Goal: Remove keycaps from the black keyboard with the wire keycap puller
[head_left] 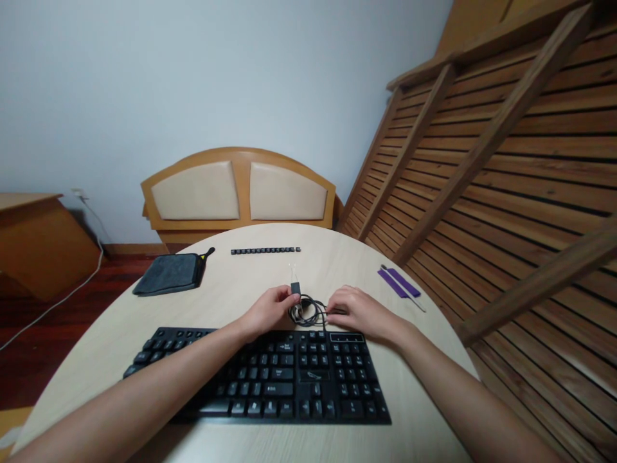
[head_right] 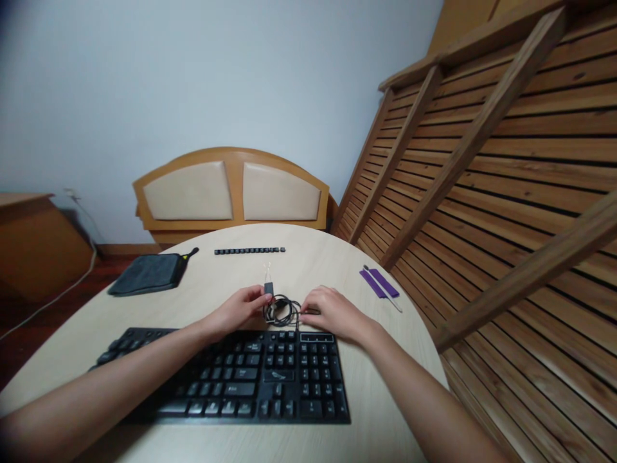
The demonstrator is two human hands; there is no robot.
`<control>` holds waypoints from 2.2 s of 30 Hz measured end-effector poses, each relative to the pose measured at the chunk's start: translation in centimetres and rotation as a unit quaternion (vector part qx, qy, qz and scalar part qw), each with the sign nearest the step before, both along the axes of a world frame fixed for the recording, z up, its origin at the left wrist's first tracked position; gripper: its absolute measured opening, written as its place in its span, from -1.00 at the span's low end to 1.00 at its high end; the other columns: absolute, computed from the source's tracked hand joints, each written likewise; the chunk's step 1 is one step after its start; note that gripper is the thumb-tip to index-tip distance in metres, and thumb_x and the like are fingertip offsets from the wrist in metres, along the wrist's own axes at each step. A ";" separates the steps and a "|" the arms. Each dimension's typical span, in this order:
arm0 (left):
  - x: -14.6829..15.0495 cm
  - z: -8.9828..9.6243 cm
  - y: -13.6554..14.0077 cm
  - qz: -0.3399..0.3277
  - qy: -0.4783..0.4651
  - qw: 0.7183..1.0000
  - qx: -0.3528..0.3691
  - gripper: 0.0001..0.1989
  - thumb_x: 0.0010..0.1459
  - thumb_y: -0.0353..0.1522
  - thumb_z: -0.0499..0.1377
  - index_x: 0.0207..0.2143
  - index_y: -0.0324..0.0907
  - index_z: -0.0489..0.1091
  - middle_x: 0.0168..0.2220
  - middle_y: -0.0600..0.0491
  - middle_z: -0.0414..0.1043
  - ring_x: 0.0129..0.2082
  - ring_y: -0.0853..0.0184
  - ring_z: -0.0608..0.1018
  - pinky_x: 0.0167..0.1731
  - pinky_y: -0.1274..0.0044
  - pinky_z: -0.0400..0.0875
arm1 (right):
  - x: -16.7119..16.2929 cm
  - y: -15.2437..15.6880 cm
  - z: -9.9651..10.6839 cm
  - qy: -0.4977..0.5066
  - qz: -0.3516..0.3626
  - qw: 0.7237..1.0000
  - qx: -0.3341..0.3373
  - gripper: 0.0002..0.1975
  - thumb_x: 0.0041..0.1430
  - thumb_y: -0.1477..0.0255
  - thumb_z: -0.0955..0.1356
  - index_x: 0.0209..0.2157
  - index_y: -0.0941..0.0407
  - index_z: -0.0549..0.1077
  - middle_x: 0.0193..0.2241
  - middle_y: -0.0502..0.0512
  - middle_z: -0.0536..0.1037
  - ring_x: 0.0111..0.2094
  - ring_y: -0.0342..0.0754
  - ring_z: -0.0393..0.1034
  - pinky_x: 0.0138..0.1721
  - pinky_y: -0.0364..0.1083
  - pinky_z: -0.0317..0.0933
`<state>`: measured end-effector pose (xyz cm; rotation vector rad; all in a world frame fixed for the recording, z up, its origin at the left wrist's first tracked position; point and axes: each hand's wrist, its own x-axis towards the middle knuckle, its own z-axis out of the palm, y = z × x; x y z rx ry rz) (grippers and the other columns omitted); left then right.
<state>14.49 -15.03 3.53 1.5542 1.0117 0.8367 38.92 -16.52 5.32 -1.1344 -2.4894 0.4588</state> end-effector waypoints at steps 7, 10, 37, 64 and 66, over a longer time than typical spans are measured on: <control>1.1 -0.3 0.5 0.003 -0.065 0.996 -0.068 -0.65 0.02 -0.11 0.22 -0.42 -0.22 0.30 -0.43 0.09 0.39 -0.39 0.35 0.42 -0.32 0.51 0.30 | 0.2 0.0 -0.8 0.074 -0.028 0.994 -0.076 -0.76 0.20 0.28 0.36 -0.15 0.09 0.51 -0.23 0.13 0.52 -0.20 -0.02 0.40 -0.12 -0.04 0.26; 1.6 0.0 1.1 0.017 -0.072 0.995 -0.073 -0.64 0.00 -0.10 0.25 -0.42 -0.22 0.31 -0.43 0.08 0.39 -0.39 0.36 0.42 -0.33 0.51 0.30 | 0.2 -0.2 -0.7 0.126 -0.005 0.982 -0.142 -0.63 0.15 0.26 0.39 -0.03 0.08 0.45 -0.11 0.14 0.49 -0.10 -0.01 0.40 -0.02 -0.01 0.25; 1.6 0.2 2.1 -0.018 0.014 0.997 -0.071 -0.66 -0.01 -0.16 0.26 -0.58 -0.21 0.26 -0.66 0.22 0.18 -0.63 0.48 0.18 -0.56 0.56 0.02 | 0.4 0.3 -1.5 0.044 -0.049 0.998 -0.008 -0.76 0.26 0.28 0.31 -0.29 0.07 0.59 -0.36 0.10 0.52 -0.26 -0.02 0.37 -0.16 -0.07 0.18; 4.5 -2.4 4.5 0.075 -0.089 0.993 0.009 -0.66 0.05 -0.11 0.21 -0.40 -0.24 0.37 -0.47 0.08 0.38 -0.46 0.36 0.38 -0.38 0.52 0.24 | -2.0 1.0 -2.6 0.076 -0.013 0.997 -0.009 -0.83 0.06 0.28 0.47 -0.45 0.10 0.57 -0.48 0.03 0.49 -0.29 -0.04 0.32 -0.20 -0.09 0.15; 4.0 -1.7 4.5 0.072 -0.078 0.994 0.020 -0.64 0.03 -0.09 0.21 -0.45 -0.24 0.35 -0.53 0.12 0.32 -0.51 0.39 0.33 -0.43 0.54 0.20 | -1.9 0.9 -2.4 0.090 -0.020 0.996 -0.020 -0.81 0.04 0.27 0.47 -0.42 0.11 0.55 -0.47 0.02 0.49 -0.30 -0.04 0.32 -0.22 -0.10 0.15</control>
